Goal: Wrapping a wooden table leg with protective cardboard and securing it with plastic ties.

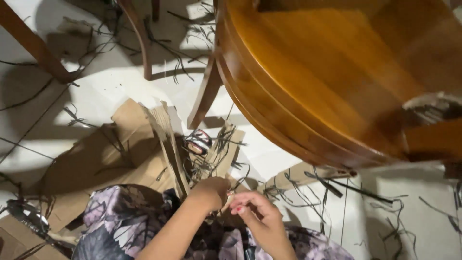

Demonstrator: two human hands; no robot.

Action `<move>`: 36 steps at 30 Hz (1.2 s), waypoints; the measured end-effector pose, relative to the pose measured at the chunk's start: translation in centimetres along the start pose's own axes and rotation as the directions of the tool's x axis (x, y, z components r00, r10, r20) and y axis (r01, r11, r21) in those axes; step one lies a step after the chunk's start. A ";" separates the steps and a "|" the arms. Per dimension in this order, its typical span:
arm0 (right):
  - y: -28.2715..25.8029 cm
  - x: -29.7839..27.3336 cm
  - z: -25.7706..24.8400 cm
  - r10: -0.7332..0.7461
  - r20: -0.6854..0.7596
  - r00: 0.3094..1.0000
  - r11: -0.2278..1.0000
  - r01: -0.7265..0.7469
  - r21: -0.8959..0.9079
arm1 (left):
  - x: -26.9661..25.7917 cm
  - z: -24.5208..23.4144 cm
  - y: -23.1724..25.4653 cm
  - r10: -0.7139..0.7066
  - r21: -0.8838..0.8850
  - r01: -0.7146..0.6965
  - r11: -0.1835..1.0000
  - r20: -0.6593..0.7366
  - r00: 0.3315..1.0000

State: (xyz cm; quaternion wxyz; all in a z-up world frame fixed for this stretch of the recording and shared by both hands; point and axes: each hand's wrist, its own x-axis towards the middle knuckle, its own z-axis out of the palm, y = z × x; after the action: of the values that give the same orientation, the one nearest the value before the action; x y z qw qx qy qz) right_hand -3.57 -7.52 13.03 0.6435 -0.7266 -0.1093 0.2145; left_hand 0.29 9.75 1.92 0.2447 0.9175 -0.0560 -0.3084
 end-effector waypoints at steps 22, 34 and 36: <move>-6.9 5.7 -0.4 -0.341 -0.508 0.791 0.705 0.573 0.418 | 1.4 -0.9 -2.6 -0.060 -0.141 0.074 0.987 0.099 0.993; -3.0 1.2 -8.0 -0.347 -0.539 0.768 0.691 0.597 0.407 | 2.0 0.4 -0.9 -0.112 -0.006 0.113 0.994 0.110 0.988; -2.1 0.7 -9.4 -0.367 -0.521 0.771 0.677 0.605 0.419 | 3.4 2.5 -1.5 -0.099 0.120 0.083 0.989 0.137 0.986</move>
State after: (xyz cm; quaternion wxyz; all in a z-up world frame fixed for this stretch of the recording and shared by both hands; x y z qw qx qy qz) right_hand 1.54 -15.31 15.77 0.8700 -0.4722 -0.1024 -0.0976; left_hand 1.44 9.14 -2.31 0.1728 0.9072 -0.0490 -0.3804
